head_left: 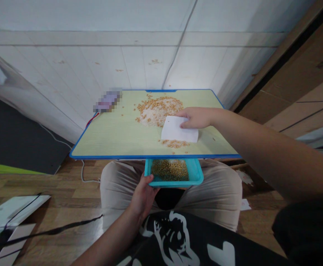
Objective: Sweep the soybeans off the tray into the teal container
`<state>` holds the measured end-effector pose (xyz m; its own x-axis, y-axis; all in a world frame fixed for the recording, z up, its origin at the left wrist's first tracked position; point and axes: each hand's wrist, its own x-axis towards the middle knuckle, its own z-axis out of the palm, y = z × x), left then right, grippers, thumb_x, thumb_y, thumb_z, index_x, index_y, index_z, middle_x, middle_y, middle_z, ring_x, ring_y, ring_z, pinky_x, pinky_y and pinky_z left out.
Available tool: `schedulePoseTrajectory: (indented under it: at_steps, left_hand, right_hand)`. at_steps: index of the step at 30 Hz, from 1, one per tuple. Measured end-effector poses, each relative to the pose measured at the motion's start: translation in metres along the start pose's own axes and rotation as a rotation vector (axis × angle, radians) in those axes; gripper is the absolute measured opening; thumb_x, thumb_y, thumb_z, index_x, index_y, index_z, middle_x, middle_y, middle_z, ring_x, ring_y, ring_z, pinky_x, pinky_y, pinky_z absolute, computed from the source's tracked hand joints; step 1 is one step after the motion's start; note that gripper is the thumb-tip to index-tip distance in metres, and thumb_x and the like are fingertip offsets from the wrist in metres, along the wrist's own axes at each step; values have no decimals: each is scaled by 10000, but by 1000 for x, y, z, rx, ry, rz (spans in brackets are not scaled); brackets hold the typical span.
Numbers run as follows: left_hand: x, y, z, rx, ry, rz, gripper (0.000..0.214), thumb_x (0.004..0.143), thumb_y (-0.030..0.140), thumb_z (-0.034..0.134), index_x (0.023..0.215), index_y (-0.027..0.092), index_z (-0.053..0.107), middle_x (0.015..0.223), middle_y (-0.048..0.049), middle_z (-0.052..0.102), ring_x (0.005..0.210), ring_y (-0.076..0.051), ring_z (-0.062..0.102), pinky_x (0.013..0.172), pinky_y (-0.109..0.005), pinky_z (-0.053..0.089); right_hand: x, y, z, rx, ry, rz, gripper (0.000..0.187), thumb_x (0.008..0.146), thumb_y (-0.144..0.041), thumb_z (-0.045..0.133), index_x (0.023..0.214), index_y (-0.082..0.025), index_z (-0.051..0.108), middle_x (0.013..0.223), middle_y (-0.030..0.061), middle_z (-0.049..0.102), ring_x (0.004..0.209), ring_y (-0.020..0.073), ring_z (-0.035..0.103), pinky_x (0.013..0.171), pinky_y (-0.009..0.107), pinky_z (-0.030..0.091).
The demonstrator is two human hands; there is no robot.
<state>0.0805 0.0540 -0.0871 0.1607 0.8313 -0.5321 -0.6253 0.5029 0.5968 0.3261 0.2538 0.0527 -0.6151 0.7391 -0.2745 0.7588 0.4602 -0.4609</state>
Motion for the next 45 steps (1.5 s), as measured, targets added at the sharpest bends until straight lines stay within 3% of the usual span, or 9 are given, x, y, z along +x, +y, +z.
schedulePoseTrajectory:
  at_steps: [8, 14, 21, 32, 45]
  left_hand:
    - [2, -1, 0, 0, -3, 8, 605, 725, 333, 765, 1315, 248, 661, 1216, -69, 786, 1289, -337, 645, 1102, -502, 493]
    - [2, -1, 0, -2, -30, 7, 616, 731, 336, 768, 1330, 247, 656, 1224, -71, 785, 1284, -334, 650, 1101, -497, 497]
    - [2, -1, -1, -7, -25, -2, 616, 727, 339, 773, 1324, 243, 659, 1212, -64, 789, 1270, -322, 658, 1093, -476, 504]
    - [0, 2, 2, 15, -11, 0, 568, 724, 333, 776, 1275, 239, 681, 1183, -60, 796, 1231, -323, 682, 1078, -490, 521]
    - [-2, 2, 2, 10, -27, -10, 604, 724, 340, 790, 1308, 251, 663, 1213, -60, 787, 1282, -324, 648, 1091, -473, 502]
  right_hand:
    - [0, 1, 4, 77, -18, 7, 310, 794, -185, 653, 1099, -182, 713, 946, 45, 799, 900, 234, 734, 754, 297, 571]
    - [-1, -2, 6, 112, -23, 54, 236, 799, -179, 657, 1030, -173, 705, 952, 60, 795, 882, 226, 734, 705, 274, 562]
    - [-1, -2, 12, 197, -80, 45, 284, 789, -191, 659, 1068, -185, 709, 938, 52, 797, 851, 228, 739, 661, 279, 570]
    - [-1, 0, 19, 205, -52, -8, 169, 790, -207, 676, 957, -184, 686, 948, 46, 792, 846, 202, 727, 657, 254, 550]
    - [-1, -3, 18, 219, -91, 3, 219, 775, -241, 680, 986, -187, 697, 960, 57, 791, 877, 223, 731, 702, 297, 578]
